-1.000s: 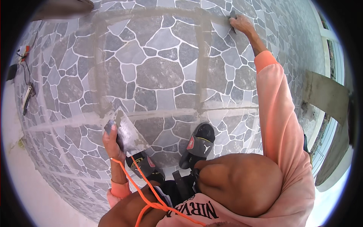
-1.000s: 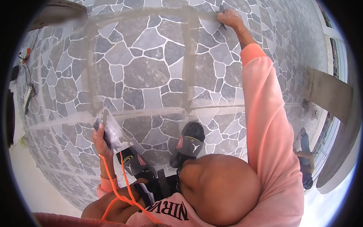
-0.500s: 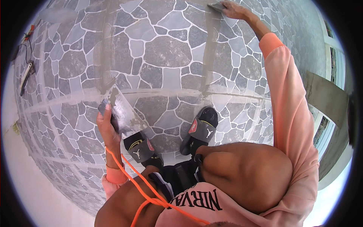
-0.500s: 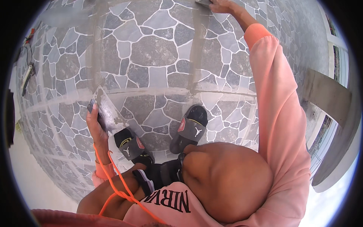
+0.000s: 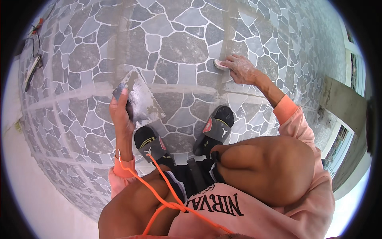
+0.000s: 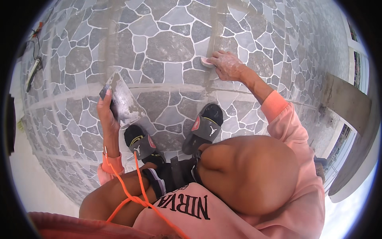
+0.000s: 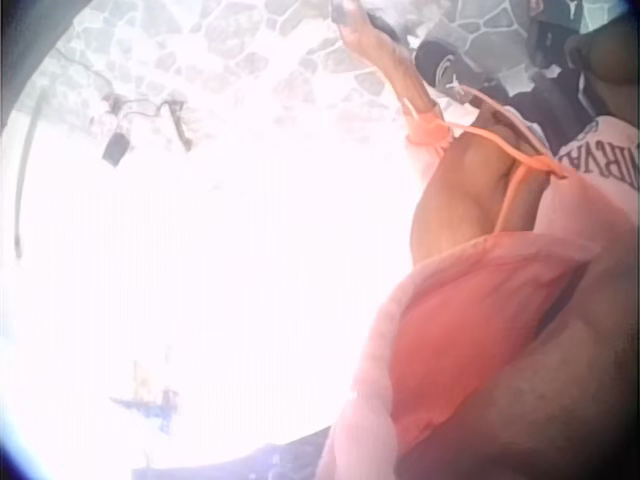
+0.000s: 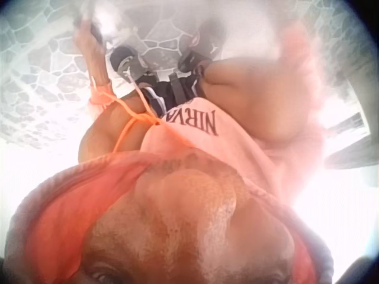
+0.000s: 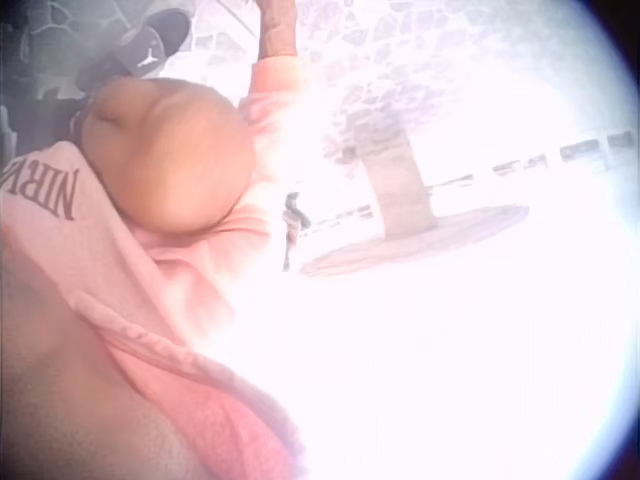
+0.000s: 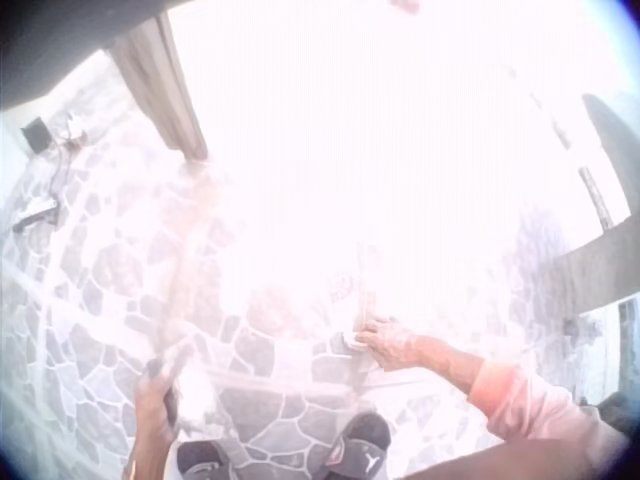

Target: The person applies grout to the gaps between floor tiles using a spreader, then wipes off excess material from the tiles.

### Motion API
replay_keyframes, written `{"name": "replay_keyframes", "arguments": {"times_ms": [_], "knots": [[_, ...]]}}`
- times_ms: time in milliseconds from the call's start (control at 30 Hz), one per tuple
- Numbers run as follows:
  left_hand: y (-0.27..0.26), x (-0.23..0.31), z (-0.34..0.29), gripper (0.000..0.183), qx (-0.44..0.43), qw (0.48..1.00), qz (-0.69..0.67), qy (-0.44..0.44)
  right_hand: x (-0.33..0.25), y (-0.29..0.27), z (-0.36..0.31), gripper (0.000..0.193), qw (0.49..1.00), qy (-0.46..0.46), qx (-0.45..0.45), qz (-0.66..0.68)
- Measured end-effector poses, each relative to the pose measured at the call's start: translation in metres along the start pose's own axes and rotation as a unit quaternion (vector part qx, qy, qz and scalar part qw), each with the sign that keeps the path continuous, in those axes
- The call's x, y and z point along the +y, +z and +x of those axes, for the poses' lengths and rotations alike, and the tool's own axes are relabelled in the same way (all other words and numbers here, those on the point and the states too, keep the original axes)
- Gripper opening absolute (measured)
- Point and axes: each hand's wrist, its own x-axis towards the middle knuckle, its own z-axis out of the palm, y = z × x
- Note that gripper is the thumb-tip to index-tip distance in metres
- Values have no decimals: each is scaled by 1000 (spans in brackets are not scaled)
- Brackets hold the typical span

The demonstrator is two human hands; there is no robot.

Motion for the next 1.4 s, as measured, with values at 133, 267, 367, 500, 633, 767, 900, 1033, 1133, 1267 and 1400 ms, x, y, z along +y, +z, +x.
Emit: {"name": "replay_keyframes", "arguments": {"times_ms": [133,267,367,500,633,767,900,1033,1133,1267,1400], "knots": [[-8,7,-2,27,28,999,18,14,-40,21,-19,47,997,14,-63,29],[-19,5,-3,25,53,998,16,6,-42,0,-21,35,981,58,-102,154],[-29,4,-11,26,70,997,5,-25,-56,-17,-13,26,912,171,-113,355],[-17,-1,-15,29,71,997,-24,-27,-45,-21,-5,21,790,238,-24,564],[-2,-3,-12,30,27,998,-37,-40,-34,-33,6,16,640,176,85,743],[14,-6,-10,29,-8,997,-39,-60,-25,-32,9,19,617,155,100,765],[46,-17,-4,31,-29,987,-99,-120,-40,-30,2,21,641,170,153,733],[66,-16,0,32,-42,977,-136,-158,-117,-59,9,30,854,198,172,449],[70,-16,3,34,-79,973,-134,-173,-153,-63,20,52,896,-30,275,346],[77,-6,-2,35,-96,970,-140,-173,-149,-54,31,66,929,-180,266,182],[72,-6,-11,35,-87,985,-91,-115,-146,-44,23,71,946,-191,231,122]]}}
